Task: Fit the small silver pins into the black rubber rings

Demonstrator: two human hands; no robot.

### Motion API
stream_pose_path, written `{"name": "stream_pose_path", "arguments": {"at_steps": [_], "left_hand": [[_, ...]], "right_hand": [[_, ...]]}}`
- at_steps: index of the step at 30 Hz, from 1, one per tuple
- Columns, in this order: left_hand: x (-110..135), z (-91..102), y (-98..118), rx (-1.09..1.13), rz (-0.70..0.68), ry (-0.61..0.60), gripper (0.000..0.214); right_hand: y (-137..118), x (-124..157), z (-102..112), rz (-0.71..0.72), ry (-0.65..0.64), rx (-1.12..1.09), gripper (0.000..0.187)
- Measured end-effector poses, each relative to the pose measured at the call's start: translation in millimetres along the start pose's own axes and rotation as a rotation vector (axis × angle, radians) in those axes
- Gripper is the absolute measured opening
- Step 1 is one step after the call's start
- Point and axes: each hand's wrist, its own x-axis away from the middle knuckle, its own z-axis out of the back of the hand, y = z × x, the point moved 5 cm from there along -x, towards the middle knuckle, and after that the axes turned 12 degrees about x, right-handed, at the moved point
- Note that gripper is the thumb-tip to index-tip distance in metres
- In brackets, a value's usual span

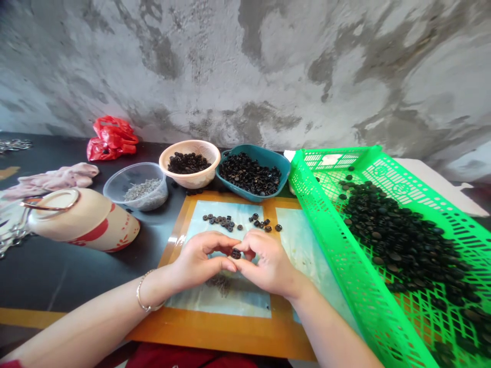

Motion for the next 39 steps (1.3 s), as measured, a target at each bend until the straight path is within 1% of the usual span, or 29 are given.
{"name": "stream_pose_path", "arguments": {"at_steps": [5,8,11,14,16,17,18,19,20,21,22,23,24,25,26,27,29,30,32,34,35,37,39], "left_hand": [[1,-0.2,6,-0.008,-0.027,0.008,0.028],[0,-0.2,8,0.019,0.001,0.011,0.027],[-1,0.9,8,0.102,0.027,0.028,0.033],[-1,4.8,6,0.172,0.014,0.061,0.042],[-2,10.0,2,0.184,0.009,0.096,0.043],[-3,13.6,0,0.176,0.012,0.122,0.041],[-4,17.8,-2,0.157,0.018,0.154,0.038],[-5,22.5,-4,0.132,0.029,0.189,0.035],[-7,27.9,-6,0.106,0.040,0.232,0.031],[-9,33.5,-8,0.087,0.054,0.279,0.030],[-11,39.0,-11,0.074,0.074,0.323,0.029],[-13,44.1,-13,0.063,0.092,0.362,0.029],[-14,48.3,-15,0.047,0.104,0.386,0.029],[-16,51.5,-16,0.017,0.115,0.395,0.028],[-18,53.9,-18,-0.034,0.116,0.391,0.027],[-19,55.3,-18,-0.108,0.108,0.376,0.024],[-21,54.4,-19,-0.303,0.051,0.303,0.019],[-21,52.0,-18,-0.403,0.006,0.250,0.018],[-21,45.2,-19,-0.568,-0.085,0.142,0.019],[-20,37.8,-21,-0.679,-0.143,0.052,0.023],[-20,34.6,-22,-0.724,-0.160,0.022,0.024],[-21,28.7,-24,-0.804,-0.177,-0.024,0.026],[-23,24.0,-26,-0.872,-0.178,-0.054,0.024]], "right_hand": [[-1,2,-1,-0.016,0.012,-0.015,0.019],[0,0,0,-0.018,0.026,-0.042,0.015],[1,-3,0,-0.013,0.048,-0.058,0.010],[1,-6,0,-0.002,0.051,-0.059,0.015],[4,-6,6,-0.052,0.070,-0.066,0.018],[8,-5,13,-0.101,0.118,-0.084,0.019],[13,-3,24,-0.154,0.212,-0.118,0.020],[20,0,40,-0.208,0.342,-0.168,0.022],[28,6,58,-0.253,0.508,-0.241,0.025],[37,13,78,-0.274,0.693,-0.323,0.031],[46,19,95,-0.297,0.827,-0.415,0.042],[56,24,108,-0.317,0.924,-0.520,0.055],[65,26,117,-0.343,0.961,-0.618,0.065],[73,27,120,-0.381,0.970,-0.688,0.071],[78,25,120,-0.409,0.959,-0.711,0.070],[79,21,114,-0.441,0.906,-0.703,0.062],[73,11,89,-0.500,0.740,-0.599,0.036],[67,5,71,-0.525,0.602,-0.497,0.027],[51,-5,31,-0.517,0.235,-0.232,0.017],[38,-7,0,-0.453,-0.025,0.011,0.008],[34,-6,-10,-0.416,-0.116,0.098,0.006],[33,-4,-17,-0.358,-0.214,0.218,0.007],[40,-1,-11,-0.349,-0.223,0.301,0.009]]}}
